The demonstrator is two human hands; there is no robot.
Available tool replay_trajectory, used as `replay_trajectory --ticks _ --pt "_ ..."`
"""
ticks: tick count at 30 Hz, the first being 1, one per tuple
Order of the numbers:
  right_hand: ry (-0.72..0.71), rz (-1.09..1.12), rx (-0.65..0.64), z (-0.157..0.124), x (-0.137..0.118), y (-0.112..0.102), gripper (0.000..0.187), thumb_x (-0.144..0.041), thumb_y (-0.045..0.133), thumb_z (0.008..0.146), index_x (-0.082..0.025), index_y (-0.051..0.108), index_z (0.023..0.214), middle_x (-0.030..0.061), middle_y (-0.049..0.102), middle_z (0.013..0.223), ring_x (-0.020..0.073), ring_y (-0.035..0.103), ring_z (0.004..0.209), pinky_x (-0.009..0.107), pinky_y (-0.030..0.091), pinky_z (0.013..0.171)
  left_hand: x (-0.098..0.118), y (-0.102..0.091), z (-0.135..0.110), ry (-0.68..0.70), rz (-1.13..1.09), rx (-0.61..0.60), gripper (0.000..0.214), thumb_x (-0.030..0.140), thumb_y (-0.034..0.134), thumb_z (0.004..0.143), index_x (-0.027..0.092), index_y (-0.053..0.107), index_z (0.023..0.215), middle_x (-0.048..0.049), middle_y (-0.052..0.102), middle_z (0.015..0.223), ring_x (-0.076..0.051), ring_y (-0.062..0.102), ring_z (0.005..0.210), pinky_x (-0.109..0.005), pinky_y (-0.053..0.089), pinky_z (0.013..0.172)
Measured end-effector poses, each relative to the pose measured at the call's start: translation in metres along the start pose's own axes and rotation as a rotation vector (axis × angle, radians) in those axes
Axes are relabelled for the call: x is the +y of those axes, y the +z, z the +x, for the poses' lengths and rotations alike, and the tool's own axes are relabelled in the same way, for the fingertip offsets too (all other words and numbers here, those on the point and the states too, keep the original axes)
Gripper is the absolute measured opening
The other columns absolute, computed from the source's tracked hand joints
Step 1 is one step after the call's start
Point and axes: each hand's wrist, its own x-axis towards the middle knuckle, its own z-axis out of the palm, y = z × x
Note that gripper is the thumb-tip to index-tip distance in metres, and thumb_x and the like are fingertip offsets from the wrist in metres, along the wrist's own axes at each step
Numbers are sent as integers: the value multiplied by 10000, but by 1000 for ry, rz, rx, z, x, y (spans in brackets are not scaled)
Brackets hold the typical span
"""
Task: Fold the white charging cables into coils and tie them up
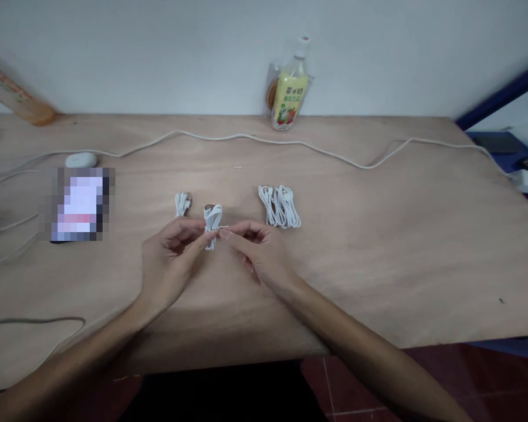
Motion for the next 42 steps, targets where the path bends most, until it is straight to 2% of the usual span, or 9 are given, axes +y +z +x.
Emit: replay_trajectory --ticks 5,11,17,20,24,31,34,38,42 --pt "-311 -227 68 -2 4 -1 152 -385 891 838 -256 824 797 -9 721 683 133 565 571 270 453 501 1 1 0 -20 11 10 142 336 902 854 220 826 885 -27 818 907 -195 789 845 -314 641 823" --pt "-877 -774 156 -7 5 -9 149 -209 749 1008 -265 794 877 -13 666 698 135 537 566 297 481 551 5 1 2 -124 -39 -87 162 357 902 855 216 831 896 -44 864 881 -218 813 829 -328 653 813" --pt "-1028 -949 203 -3 11 -14 156 -183 688 1069 -287 799 1035 60 744 990 187 675 789 322 532 653 5 -2 6 -203 -106 -128 173 335 929 815 210 838 892 -48 878 868 -200 799 760 -312 640 762" --pt "-1067 -982 206 -2 12 -14 178 -175 662 1086 -285 800 1065 66 749 1019 188 692 815 320 548 666 4 -3 7 -235 -119 -154 159 337 910 833 209 842 898 -51 876 859 -201 802 761 -322 641 784" --pt "-933 -840 105 -3 4 -13 174 -163 682 1058 -257 809 985 50 740 933 185 679 790 323 559 699 4 -4 7 -229 -110 -148 174 341 923 823 209 849 909 -55 881 886 -204 800 767 -324 636 780" --pt "-198 -225 -115 8 -12 -20 151 -377 839 848 -244 827 777 -16 686 661 127 512 569 271 382 524 4 -7 9 -291 -177 -232 200 346 953 811 211 885 941 -45 871 857 -192 785 780 -301 606 795" --pt "8 -82 -152 10 -16 -23 177 -396 897 759 -230 835 753 -30 622 585 103 446 524 257 298 482 6 -5 10 -385 -297 -275 221 344 997 765 203 891 897 -37 856 840 -173 781 768 -270 597 786" --pt "69 -26 -218 9 -18 -24 194 -407 914 742 -232 839 781 -32 622 574 98 452 510 245 258 461 9 -5 11 -454 -463 -326 269 372 1036 732 197 897 879 -33 848 867 -114 738 688 -223 589 731" --pt "-41 -69 -227 9 -16 -22 207 -421 885 801 -235 800 773 -50 609 572 95 458 499 243 311 471 5 -5 10 -453 -499 -320 272 378 1035 745 203 906 909 -26 841 871 -102 738 698 -207 587 733"
